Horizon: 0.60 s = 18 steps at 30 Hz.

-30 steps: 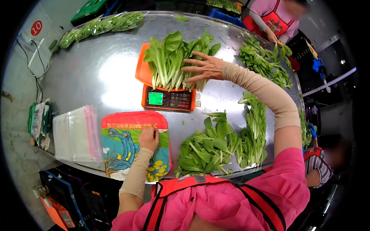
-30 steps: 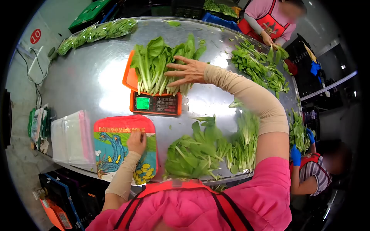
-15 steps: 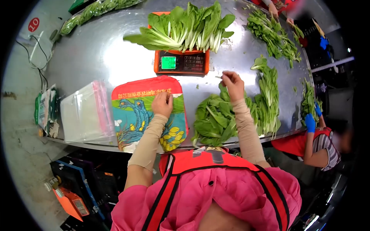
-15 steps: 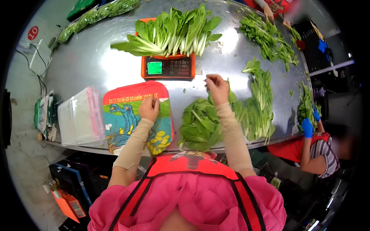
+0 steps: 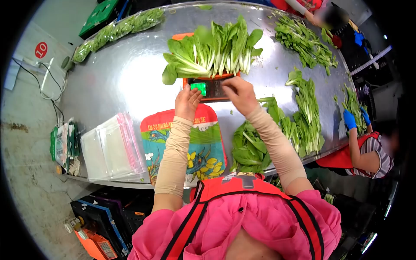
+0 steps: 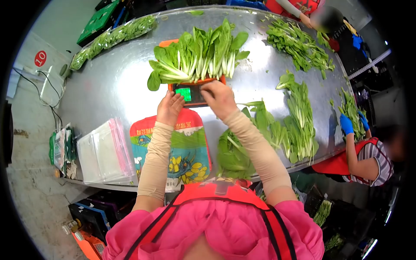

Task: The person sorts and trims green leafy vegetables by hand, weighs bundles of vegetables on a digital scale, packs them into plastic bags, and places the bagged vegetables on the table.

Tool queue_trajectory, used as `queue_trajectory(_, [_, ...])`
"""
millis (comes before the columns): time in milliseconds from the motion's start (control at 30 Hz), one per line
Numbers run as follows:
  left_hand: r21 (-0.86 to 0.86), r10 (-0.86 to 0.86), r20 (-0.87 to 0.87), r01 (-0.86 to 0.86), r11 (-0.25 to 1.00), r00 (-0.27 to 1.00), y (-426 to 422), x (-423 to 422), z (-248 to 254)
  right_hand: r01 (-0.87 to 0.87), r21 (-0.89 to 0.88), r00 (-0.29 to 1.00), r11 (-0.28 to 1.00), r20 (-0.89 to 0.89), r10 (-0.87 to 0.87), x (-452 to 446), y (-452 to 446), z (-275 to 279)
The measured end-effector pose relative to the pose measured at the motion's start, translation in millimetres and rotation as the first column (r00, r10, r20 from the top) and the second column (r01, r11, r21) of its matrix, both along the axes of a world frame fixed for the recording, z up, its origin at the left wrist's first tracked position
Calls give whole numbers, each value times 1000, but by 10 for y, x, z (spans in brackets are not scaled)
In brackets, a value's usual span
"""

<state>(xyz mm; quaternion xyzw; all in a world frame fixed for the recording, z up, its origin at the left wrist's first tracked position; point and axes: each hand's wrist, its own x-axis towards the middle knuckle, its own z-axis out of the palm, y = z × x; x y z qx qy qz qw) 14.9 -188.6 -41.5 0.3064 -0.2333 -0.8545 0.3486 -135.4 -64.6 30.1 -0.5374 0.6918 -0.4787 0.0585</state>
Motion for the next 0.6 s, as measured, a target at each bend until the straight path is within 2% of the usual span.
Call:
queue_trajectory(33, [-11,33,15,-33,999,999,14,-42,28,-29,-23,988,999,-150,25,15,-175,39])
queue_trajectory(133, [-61,98,74,-94,994,992,41,-163,132,38,148,944,988,-330,14,67,-618,53])
queue_trajectory(233, [-108,130,101,-119,987,986,30,-262,209,91,376,909,922,-409,77,49,-882,28])
queue_trajectory(267, [-124,141,109,-127,984,984,20,-283,219,85,372,909,924,-408,81,9,-945,-21])
queue_trajectory(333, [-135,158,117,-142,981,980,22,-305,238,-27,164,953,986,-293,74,-112,-1009,-118])
queue_trajectory(367, [-149,161,132,-141,979,978,24,-313,266,-33,164,953,986,-293,81,-172,-1017,-77])
queue_trajectory(433, [-171,171,148,-146,974,974,19,-341,294,-167,144,984,975,86,155,-305,-1031,46])
queue_trajectory(500, [-172,187,143,-162,972,972,45,-366,303,-177,141,977,974,144,157,-395,-1039,64])
queue_trajectory(567, [-157,163,132,-142,977,978,35,-397,329,-294,173,802,940,579,145,-442,-992,117])
queue_trajectory(600, [-141,137,111,-120,983,984,32,-410,345,-352,111,688,929,704,177,-437,-945,159])
